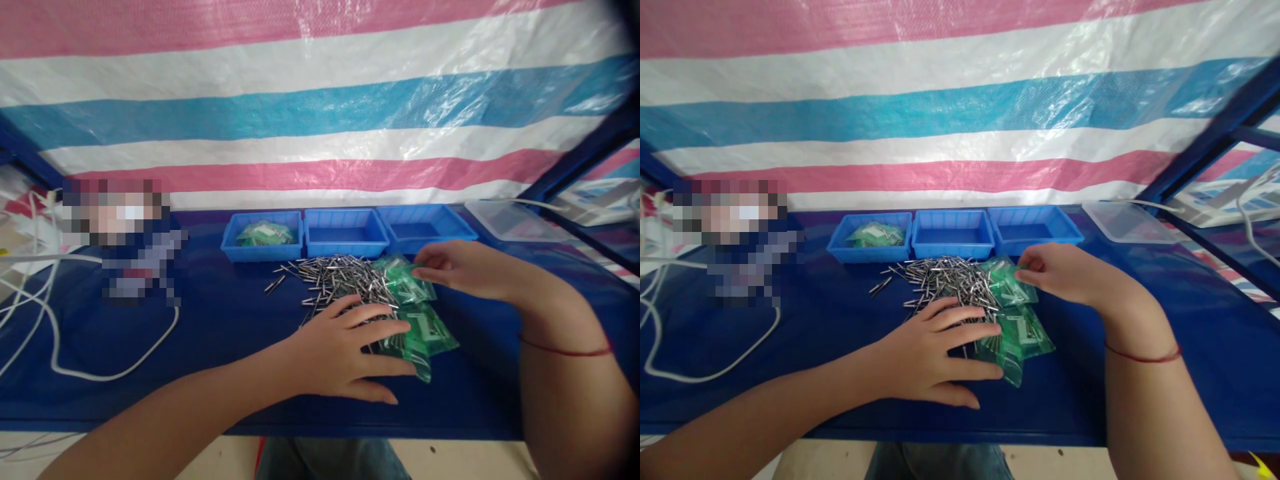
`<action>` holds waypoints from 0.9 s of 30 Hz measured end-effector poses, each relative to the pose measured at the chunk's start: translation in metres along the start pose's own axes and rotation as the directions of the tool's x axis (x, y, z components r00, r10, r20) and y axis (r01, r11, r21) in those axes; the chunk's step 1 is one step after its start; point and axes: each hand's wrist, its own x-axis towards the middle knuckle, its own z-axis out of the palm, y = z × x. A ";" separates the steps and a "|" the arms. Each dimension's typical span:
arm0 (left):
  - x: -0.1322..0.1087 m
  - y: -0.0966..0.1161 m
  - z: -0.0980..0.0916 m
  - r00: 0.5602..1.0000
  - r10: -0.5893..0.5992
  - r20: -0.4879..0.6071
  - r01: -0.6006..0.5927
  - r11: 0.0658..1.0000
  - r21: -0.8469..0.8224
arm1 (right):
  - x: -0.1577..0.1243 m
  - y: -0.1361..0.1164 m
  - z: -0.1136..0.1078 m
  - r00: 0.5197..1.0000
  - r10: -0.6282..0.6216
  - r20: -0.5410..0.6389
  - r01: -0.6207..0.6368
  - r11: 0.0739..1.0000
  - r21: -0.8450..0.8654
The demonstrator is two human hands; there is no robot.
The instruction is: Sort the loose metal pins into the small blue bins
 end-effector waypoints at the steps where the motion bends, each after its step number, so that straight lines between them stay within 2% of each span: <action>1: 0.001 -0.001 -0.002 0.999 -0.032 -0.024 0.032 0.999 -0.008 | -0.002 0.001 -0.004 1.000 0.009 -0.023 -0.008 0.999 0.031; 3: 0.001 -0.007 -0.006 0.983 -0.160 -0.093 0.157 0.987 -0.047 | -0.007 -0.001 -0.011 0.997 0.026 -0.068 -0.017 0.991 0.130; 4: 0.001 -0.012 -0.008 0.959 -0.248 -0.136 0.239 0.968 -0.080 | -0.008 -0.004 -0.014 0.995 0.033 -0.091 -0.014 0.980 0.198; 6: 0.000 -0.020 -0.011 0.874 -0.433 -0.222 0.402 0.899 -0.172 | -0.010 -0.013 -0.017 0.988 0.033 -0.150 0.021 0.938 0.345; 8: -0.001 -0.027 -0.011 0.770 -0.584 -0.257 0.516 0.807 -0.288 | -0.008 -0.027 -0.015 0.980 0.011 -0.197 0.086 0.874 0.479; 9: -0.001 -0.030 -0.011 0.727 -0.639 -0.250 0.551 0.761 -0.342 | -0.006 -0.034 -0.011 0.979 -0.009 -0.205 0.120 0.836 0.536; 11: -0.001 -0.032 -0.011 0.674 -0.711 -0.200 0.589 0.681 -0.435 | -0.002 -0.047 -0.003 0.978 -0.056 -0.199 0.171 0.758 0.630; 15: -0.001 -0.031 -0.013 0.646 -0.754 -0.119 0.597 0.596 -0.538 | 0.004 -0.064 0.014 0.979 -0.101 -0.174 0.198 0.656 0.728; 19: -0.003 -0.035 -0.013 0.595 -0.789 -0.152 0.542 0.534 -0.649 | 0.007 -0.072 0.026 0.964 -0.046 -0.261 0.223 0.671 0.707; 22: -0.004 -0.040 -0.012 0.555 -0.820 -0.138 0.471 0.447 -0.761 | 0.007 -0.077 0.031 0.943 -0.036 -0.331 0.267 0.674 0.689; 27: -0.001 -0.044 -0.012 0.491 -0.861 -0.134 0.362 0.342 -0.867 | 0.007 -0.086 0.032 0.927 -0.029 -0.375 0.303 0.649 0.698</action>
